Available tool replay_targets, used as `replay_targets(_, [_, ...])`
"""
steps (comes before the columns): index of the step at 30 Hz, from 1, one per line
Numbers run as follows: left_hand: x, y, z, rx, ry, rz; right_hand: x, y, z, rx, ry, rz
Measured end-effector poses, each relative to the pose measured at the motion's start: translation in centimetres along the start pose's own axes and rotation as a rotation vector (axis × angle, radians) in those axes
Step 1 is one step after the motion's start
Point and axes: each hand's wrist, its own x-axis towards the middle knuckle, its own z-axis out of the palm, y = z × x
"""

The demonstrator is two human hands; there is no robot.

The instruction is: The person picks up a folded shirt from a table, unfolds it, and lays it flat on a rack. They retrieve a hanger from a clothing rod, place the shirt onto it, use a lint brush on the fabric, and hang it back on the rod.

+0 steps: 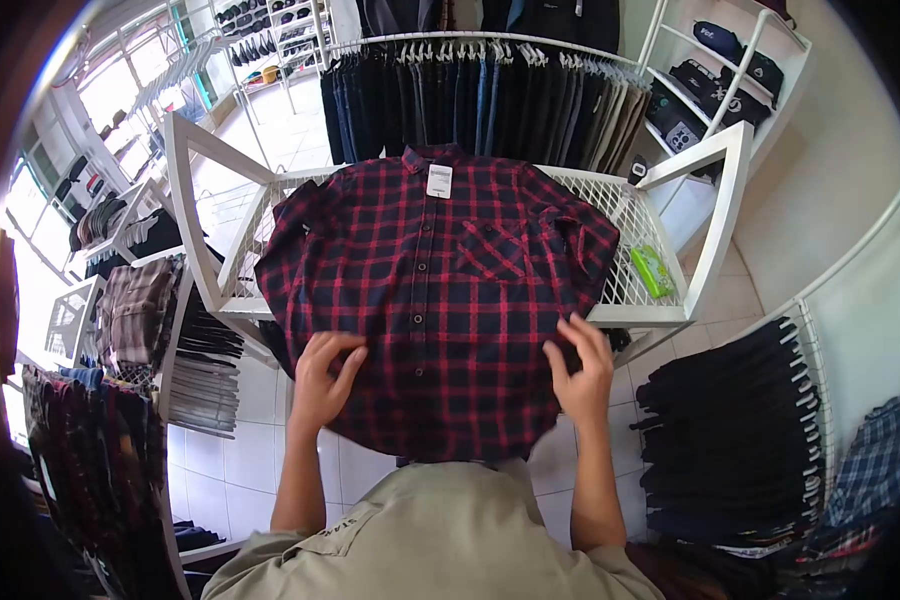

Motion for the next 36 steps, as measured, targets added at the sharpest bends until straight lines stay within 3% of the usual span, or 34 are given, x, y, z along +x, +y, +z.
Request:
replay_targets(4, [4.7,-2.6,5.0,0.244,0.217,0.073,2.4,1.3,2.4,-0.163,0.011,0.003])
replay_targets(7, [6.3,-4.8,7.8,0.424,0.29,0.037,3.0,2.2,3.0,0.002,-0.126,0.128])
replay_targets(11, [6.2,-5.1,8.6,0.447,0.306,-0.019,2.9,2.8,2.6,-0.004,-0.105,0.08])
replay_targets(16, [6.4,-5.9,8.0,0.413,0.209,0.023,3.8,3.2,3.5,0.143,-0.015,0.432])
replay_targets(19, [7.0,-7.1,7.9,0.548,0.233,0.129,3.7,4.5,5.2,0.016,0.062,0.318])
replay_targets(22, [7.6,-7.6,7.4,0.545,0.152,0.086,5.2,1.7,5.5,-0.212,0.071,0.247])
replay_targets(23, [8.0,-7.7,6.8,0.548,0.154,0.086,6.4,0.3,6.0,-0.268,0.187,0.01])
replay_targets(24, [8.9,-7.0,5.8,0.515,0.025,0.022,7.4,-0.7,6.9,-0.322,0.305,-0.229])
replay_targets(25, [9.7,-6.7,5.3,0.479,-0.105,-0.043,7.9,-1.3,7.8,-0.233,0.208,-0.213])
replay_targets(28, [11.6,-6.4,6.7,0.495,-0.039,-0.176,8.8,-1.7,11.3,-0.087,-0.184,0.002])
replay_targets(32, [10.6,-8.3,9.3,0.539,0.214,-0.055,7.6,-0.5,14.7,-0.273,-0.094,-0.098])
replay_targets(36, [10.6,-8.0,9.1,0.513,0.208,-0.023,7.3,-0.8,14.9,-0.338,-0.038,-0.099])
